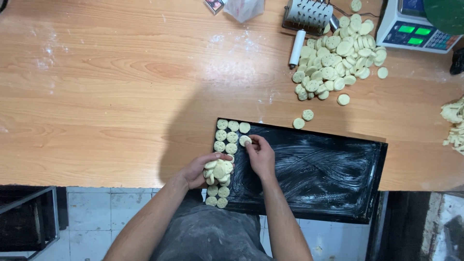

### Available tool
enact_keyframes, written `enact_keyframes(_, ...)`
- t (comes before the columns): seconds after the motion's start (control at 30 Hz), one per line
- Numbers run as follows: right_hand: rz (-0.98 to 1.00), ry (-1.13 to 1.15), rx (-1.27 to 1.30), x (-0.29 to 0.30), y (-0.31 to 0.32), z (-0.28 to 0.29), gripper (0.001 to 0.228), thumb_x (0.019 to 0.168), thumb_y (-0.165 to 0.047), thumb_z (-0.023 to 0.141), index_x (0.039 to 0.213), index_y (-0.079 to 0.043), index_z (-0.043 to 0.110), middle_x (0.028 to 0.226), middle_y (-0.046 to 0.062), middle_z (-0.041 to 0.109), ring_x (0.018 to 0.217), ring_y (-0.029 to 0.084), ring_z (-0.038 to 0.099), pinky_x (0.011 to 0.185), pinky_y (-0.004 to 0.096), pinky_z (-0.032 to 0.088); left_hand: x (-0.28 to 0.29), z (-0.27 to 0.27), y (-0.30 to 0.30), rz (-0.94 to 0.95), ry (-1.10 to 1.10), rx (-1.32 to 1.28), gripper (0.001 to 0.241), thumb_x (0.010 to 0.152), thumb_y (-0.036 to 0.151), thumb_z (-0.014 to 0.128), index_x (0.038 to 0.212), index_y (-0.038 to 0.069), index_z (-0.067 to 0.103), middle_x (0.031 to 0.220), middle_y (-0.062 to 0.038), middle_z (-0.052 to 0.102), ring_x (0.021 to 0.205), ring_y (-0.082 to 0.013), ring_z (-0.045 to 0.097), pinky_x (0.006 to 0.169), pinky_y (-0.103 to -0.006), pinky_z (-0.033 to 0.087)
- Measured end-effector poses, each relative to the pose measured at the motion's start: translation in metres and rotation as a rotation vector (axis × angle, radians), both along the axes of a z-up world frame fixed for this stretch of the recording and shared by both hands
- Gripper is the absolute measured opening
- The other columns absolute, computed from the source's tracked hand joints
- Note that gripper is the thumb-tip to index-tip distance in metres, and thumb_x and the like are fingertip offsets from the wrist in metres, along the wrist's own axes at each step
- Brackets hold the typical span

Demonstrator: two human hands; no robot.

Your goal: Arranging small circular dough cutouts onto a baking tray in a commercial bakery setting.

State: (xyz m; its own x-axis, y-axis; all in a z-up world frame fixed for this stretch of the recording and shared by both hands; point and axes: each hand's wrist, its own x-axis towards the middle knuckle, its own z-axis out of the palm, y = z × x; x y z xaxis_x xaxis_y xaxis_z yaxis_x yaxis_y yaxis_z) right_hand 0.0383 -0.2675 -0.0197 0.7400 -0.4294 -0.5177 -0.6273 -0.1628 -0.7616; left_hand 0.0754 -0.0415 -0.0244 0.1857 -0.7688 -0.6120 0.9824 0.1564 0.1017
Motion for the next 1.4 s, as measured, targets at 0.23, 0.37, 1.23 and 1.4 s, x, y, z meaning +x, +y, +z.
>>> enact_keyframes(0.23, 0.127, -0.09, -0.207, 0.0, 0.004, -0.004, 0.038, 0.083, -0.012, 0.081, 0.117, -0.002, 0.068, 0.113, 0.01, 0.065, 0.086, 0.016, 0.072, 0.077, 0.03, 0.061, -0.006, 0.004, 0.007, 0.023, -0.046, -0.029, 0.048, 0.103, 0.033, 0.051, 0.135, -0.001, 0.06, 0.117, -0.02, 0.072, 0.107, -0.0276, 0.072, 0.092, -0.0402, 0.06)
enact_keyframes(0.37, 0.165, -0.124, -0.209, 0.001, 0.004, -0.004, 0.033, 0.083, -0.01, 0.081, 0.114, -0.002, 0.071, 0.111, 0.009, 0.068, 0.088, 0.016, 0.073, 0.079, 0.03, 0.061, -0.003, 0.005, 0.004, 0.056, -0.078, -0.012, 0.047, 0.102, 0.031, 0.052, 0.135, -0.002, 0.058, 0.124, -0.018, 0.069, 0.111, -0.029, 0.071, 0.095, -0.0413, 0.06)
enact_keyframes(1.23, 0.274, -0.031, -0.261, -0.018, 0.02, 0.016, 0.046, 0.078, -0.012, 0.084, 0.118, -0.005, 0.065, 0.111, 0.01, 0.062, 0.083, 0.019, 0.068, 0.075, 0.032, 0.06, -0.013, 0.002, 0.005, 0.15, -0.057, 0.061, 0.03, 0.102, 0.029, 0.053, 0.115, 0.004, 0.063, 0.109, -0.017, 0.072, 0.103, -0.0271, 0.073, 0.086, -0.039, 0.062)
enact_keyframes(1.4, 0.281, -0.091, -0.329, -0.025, 0.024, 0.009, 0.045, 0.076, -0.008, 0.082, 0.117, -0.008, 0.066, 0.109, 0.01, 0.064, 0.086, 0.023, 0.069, 0.077, 0.034, 0.06, -0.019, -0.005, 0.017, 0.172, -0.053, 0.039, 0.032, 0.103, 0.029, 0.053, 0.118, 0.003, 0.063, 0.111, -0.019, 0.072, 0.105, -0.0265, 0.072, 0.087, -0.0384, 0.063)
